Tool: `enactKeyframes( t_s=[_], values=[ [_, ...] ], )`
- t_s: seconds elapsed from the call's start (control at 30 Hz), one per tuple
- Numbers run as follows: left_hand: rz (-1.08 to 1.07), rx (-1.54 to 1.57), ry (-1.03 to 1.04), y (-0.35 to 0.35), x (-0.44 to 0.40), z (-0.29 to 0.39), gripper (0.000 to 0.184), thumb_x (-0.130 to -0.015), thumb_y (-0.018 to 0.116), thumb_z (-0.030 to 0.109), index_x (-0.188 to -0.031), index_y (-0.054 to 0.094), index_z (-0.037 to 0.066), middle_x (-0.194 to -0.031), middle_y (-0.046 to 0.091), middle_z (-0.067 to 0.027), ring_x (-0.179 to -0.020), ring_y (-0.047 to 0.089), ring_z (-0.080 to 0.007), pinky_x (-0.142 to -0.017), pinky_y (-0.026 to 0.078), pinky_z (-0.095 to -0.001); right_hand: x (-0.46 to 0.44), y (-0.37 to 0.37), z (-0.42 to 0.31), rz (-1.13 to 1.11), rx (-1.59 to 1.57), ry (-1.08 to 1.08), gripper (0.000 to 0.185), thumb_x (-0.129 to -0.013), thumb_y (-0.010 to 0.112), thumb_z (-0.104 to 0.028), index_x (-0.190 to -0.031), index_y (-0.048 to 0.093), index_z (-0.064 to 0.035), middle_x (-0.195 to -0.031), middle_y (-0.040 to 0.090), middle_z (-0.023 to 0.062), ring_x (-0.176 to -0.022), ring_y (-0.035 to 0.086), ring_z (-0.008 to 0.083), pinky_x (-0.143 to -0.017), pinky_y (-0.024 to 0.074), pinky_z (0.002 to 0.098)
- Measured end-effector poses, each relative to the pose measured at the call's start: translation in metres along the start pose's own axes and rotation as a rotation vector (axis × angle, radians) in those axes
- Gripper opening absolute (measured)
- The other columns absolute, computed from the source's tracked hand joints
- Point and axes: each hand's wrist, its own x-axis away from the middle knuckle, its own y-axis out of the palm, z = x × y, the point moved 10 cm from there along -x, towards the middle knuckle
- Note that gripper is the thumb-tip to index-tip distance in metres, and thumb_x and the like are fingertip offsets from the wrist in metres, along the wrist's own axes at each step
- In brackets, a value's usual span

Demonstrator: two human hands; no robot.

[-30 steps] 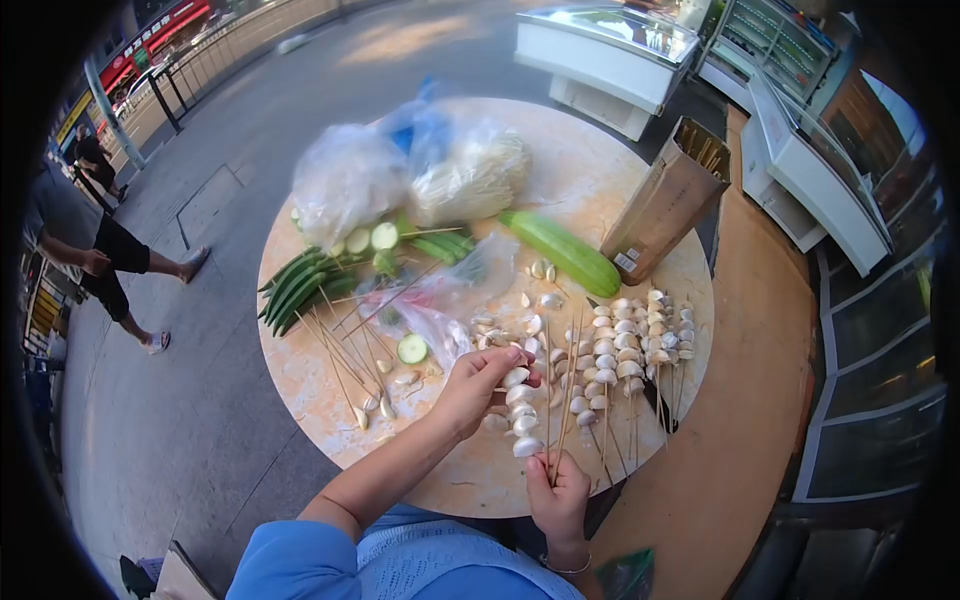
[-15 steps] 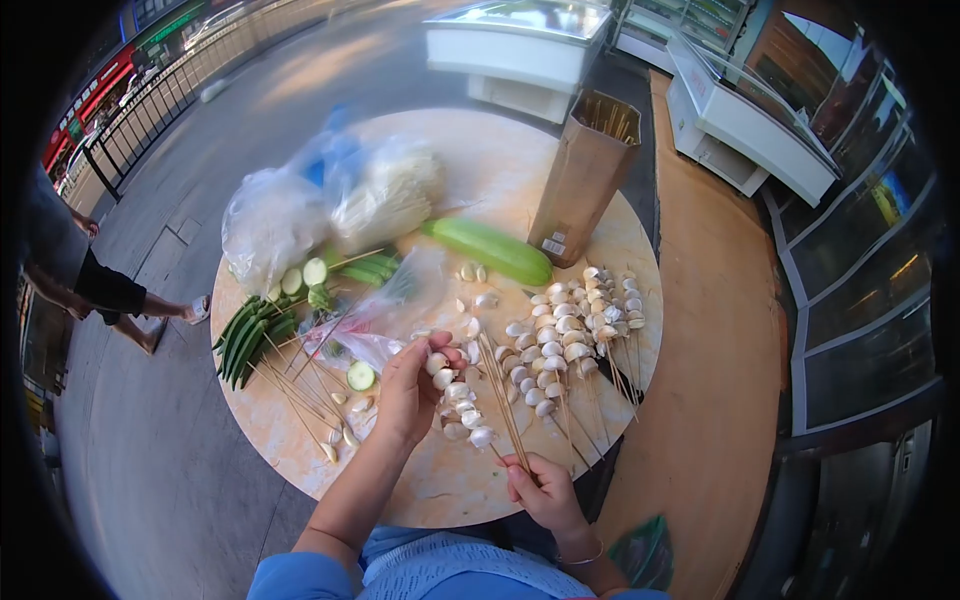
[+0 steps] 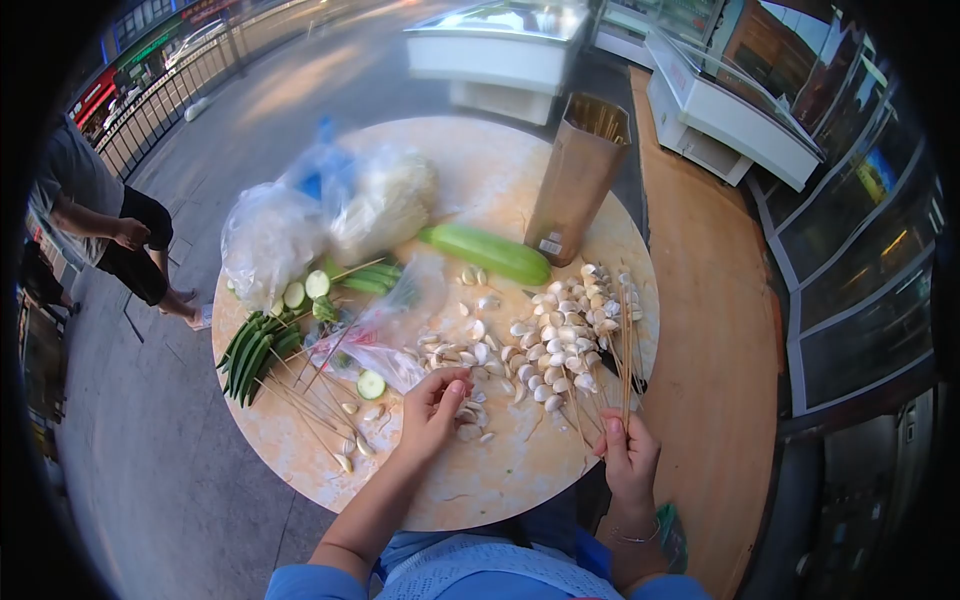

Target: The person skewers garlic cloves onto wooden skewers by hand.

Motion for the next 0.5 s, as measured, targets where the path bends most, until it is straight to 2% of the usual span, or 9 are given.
enactKeyframes(
  t_s=[0.07,0.17,0.23,0.33,0.4,0.5],
  values=[
    [-0.085,-0.144,0.047,0.008,0.003,0.002,0.023,-0.086,0.054,0.015,-0.099,0.057,-0.004,-0.082,0.061,-0.0078,-0.073,0.058,-0.0129,-0.062,0.047,-0.0237,-0.015,-0.012,-0.007,0.074,0.106,-0.052,0.018,-0.089,0.046,-0.012,-0.089,0.057,0.0025,-0.052,0.053,0.0048,-0.048,0.053,0.0096,-0.046,0.0403,0.0236],
    [-0.137,-0.243,0.106,0.012,0.004,0.000,0.024,-0.085,0.055,0.016,-0.099,0.058,-0.003,-0.081,0.062,-0.0096,-0.071,0.059,-0.0125,-0.060,0.047,-0.0236,-0.035,-0.026,-0.021,0.178,0.274,-0.120,0.018,-0.090,0.046,-0.013,-0.091,0.057,0.0013,-0.052,0.053,0.0055,-0.047,0.054,0.0114,-0.046,0.0409,0.0250],
    [-0.111,-0.232,0.119,0.009,0.005,0.002,0.024,-0.084,0.056,0.016,-0.100,0.058,-0.002,-0.079,0.062,-0.0109,-0.069,0.059,-0.0122,-0.059,0.047,-0.0238,-0.046,-0.029,-0.024,0.209,0.341,-0.136,0.019,-0.090,0.045,-0.014,-0.092,0.057,0.0005,-0.051,0.052,0.0060,-0.048,0.055,0.0122,-0.045,0.0411,0.0259],
    [-0.091,-0.199,0.104,0.007,0.005,0.009,0.024,-0.085,0.056,0.017,-0.100,0.058,-0.002,-0.077,0.062,-0.0104,-0.067,0.059,-0.0123,-0.059,0.047,-0.0240,-0.058,-0.031,-0.020,0.269,0.382,-0.170,0.022,-0.091,0.045,-0.017,-0.089,0.057,0.0019,-0.051,0.050,0.0042,-0.047,0.049,0.0083,-0.045,0.0368,0.0241],
    [-0.074,-0.175,0.060,0.004,0.005,0.007,0.024,-0.085,0.055,0.017,-0.100,0.059,-0.002,-0.075,0.062,-0.0101,-0.066,0.059,-0.0121,-0.059,0.047,-0.0238,-0.065,-0.029,-0.017,0.268,0.437,-0.201,0.019,-0.090,0.046,-0.018,-0.091,0.057,-0.0027,-0.053,0.054,0.0087,-0.047,0.056,0.0190,-0.045,0.0416,0.0295],
    [-0.073,-0.196,0.069,0.004,0.005,0.012,0.023,-0.086,0.055,0.017,-0.098,0.059,-0.002,-0.074,0.062,-0.0094,-0.065,0.059,-0.0121,-0.059,0.047,-0.0238,-0.067,-0.024,-0.025,0.302,0.494,-0.269,0.018,-0.089,0.047,-0.018,-0.090,0.057,-0.0037,-0.055,0.055,0.0099,-0.048,0.056,0.0223,-0.046,0.0422,0.0317]
  ],
)
